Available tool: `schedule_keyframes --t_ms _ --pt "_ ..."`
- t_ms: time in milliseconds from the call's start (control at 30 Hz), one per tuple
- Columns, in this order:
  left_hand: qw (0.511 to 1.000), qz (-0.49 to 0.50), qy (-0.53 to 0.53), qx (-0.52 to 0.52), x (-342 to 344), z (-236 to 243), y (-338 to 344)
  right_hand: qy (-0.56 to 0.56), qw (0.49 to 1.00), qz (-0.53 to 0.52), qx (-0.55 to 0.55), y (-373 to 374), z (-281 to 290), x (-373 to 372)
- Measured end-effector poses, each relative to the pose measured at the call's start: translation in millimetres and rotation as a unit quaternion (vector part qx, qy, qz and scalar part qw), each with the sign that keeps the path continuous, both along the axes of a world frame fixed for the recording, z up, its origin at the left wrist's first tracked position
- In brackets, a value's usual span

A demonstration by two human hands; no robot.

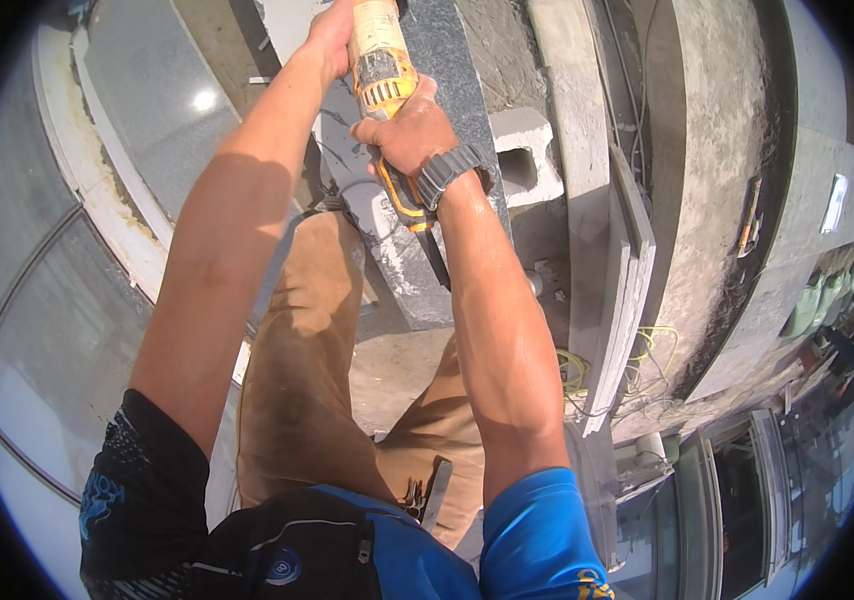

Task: The person uses an angle grinder to cut a long stone slab on a construction site. They guide the tool along the slab's length, creating a cut line while other workers are visible in the background.

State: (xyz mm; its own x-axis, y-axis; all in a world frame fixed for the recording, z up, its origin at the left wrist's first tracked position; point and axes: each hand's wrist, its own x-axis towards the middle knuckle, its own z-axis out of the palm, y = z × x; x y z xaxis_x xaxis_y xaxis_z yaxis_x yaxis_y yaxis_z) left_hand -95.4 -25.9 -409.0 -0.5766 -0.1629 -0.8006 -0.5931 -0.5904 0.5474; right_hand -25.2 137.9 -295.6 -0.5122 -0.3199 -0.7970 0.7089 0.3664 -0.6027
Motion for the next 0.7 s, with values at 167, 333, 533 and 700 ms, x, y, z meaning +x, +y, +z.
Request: schedule_keyframes --t_ms 167,333,533,700 --pt "1.000 0.004 -0.004 0.005 21 -1 11 -0.003 0.999 -0.024 -0.026 12 7 19" --pt "1.000 0.017 -0.005 0.004 35 -2 20 -0.006 1.000 -0.021 -0.021 22 6 34" --pt "0.999 0.032 -0.004 -0.003 44 -2 24 -0.005 0.999 -0.029 -0.020 26 3 42" --pt "0.999 0.040 -0.001 -0.004 47 -2 26 -0.007 0.999 -0.032 -0.013 27 3 46"
